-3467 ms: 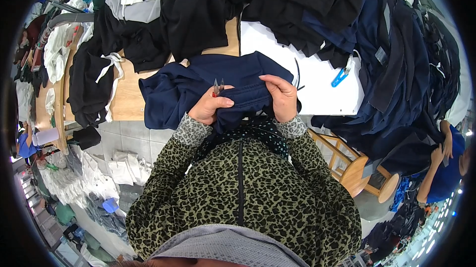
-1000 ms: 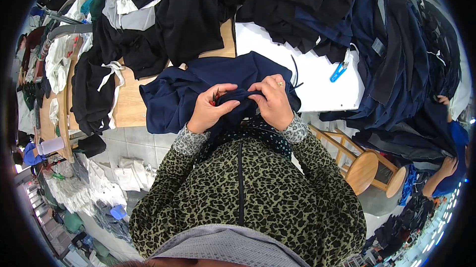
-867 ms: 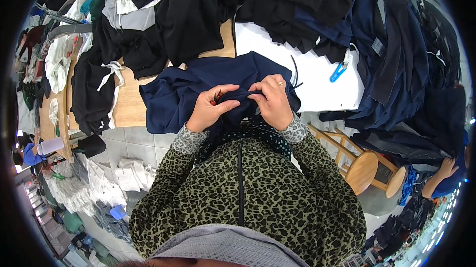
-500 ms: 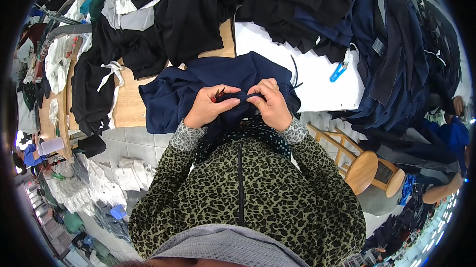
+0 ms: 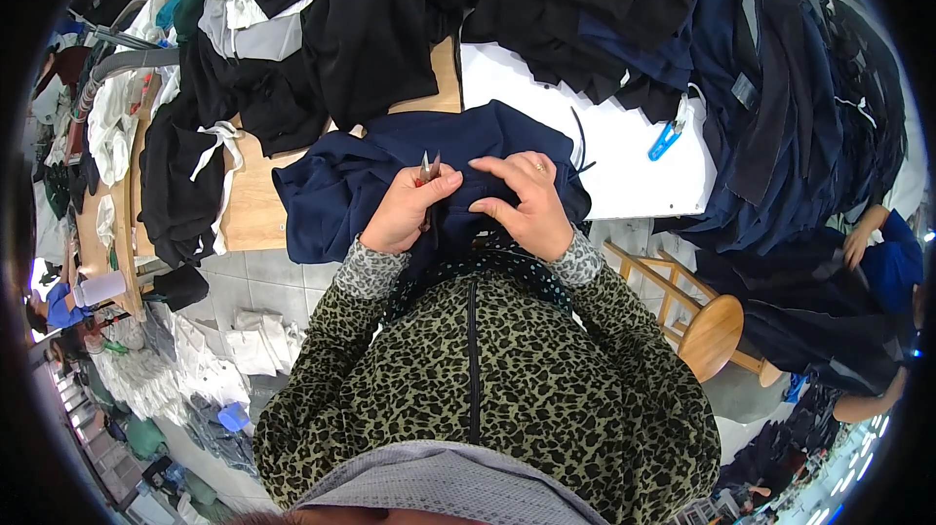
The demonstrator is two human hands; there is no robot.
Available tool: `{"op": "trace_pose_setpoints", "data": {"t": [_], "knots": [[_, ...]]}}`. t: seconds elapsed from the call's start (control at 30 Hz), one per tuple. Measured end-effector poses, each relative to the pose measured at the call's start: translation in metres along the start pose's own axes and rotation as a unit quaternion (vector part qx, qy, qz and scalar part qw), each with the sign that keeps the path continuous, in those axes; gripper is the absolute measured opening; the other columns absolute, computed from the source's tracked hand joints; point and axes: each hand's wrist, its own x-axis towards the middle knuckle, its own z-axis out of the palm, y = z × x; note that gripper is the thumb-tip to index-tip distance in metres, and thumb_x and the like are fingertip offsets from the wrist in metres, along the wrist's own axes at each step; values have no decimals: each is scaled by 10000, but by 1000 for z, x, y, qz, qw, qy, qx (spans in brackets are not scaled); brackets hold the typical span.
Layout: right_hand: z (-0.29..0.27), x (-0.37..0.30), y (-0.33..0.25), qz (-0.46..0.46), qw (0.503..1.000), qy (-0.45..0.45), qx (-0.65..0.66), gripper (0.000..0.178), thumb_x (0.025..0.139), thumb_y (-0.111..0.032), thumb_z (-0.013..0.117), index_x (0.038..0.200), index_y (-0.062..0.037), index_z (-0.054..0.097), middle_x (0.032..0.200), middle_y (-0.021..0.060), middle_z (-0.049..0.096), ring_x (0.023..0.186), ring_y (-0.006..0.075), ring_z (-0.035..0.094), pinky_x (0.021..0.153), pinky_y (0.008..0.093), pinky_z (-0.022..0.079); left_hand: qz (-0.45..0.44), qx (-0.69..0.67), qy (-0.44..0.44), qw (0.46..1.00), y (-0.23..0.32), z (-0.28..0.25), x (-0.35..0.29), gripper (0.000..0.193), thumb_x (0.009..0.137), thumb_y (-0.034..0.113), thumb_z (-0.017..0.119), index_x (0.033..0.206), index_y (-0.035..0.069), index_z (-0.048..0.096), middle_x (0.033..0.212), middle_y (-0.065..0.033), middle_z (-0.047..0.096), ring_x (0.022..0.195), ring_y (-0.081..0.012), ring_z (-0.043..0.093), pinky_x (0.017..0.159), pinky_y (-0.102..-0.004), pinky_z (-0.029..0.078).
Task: Trimming loose threads and inspecting blue garments at a textile manufacturing workbench.
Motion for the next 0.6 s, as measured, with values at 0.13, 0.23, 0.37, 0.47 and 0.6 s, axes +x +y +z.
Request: {"op": "trace_pose_setpoints", "data": {"t": [0.13,0.23,0.37,0.47,0.6], "knots": [[3,-1,6,17,1000,-26,6,295,722,-154,708,997,-71,642,820,45,528,852,211,483,881,334,313,-28,-63,11,998,0,10,-2,135,886,178,614,892,44,628,791,66,574,688,-6,491,614,-177,379],[10,0,8,-3,999,6,32,212,720,-129,706,909,-53,646,774,52,511,811,215,475,826,327,340,-67,-165,33,984,-2,12,-1,145,892,183,606,931,45,627,792,62,583,693,-7,506,609,-174,390],[16,-1,9,16,998,40,52,165,717,-93,699,850,-36,618,777,67,514,812,238,478,787,329,364,-58,-145,18,988,-7,5,2,141,892,182,604,941,51,626,789,58,580,702,-21,524,604,-183,416],[15,0,6,41,997,42,59,156,715,-87,698,834,-36,611,782,74,516,818,252,479,782,336,367,-30,-20,36,999,1,1,-1,140,883,162,612,928,32,640,817,34,591,713,-48,529,638,-206,424],[16,0,6,40,999,31,18,167,713,-89,698,847,-42,609,806,77,517,841,261,476,785,347,363,263,364,161,879,6,6,-3,120,839,98,643,912,4,660,817,-30,590,674,-110,541,608,-241,433]]}}
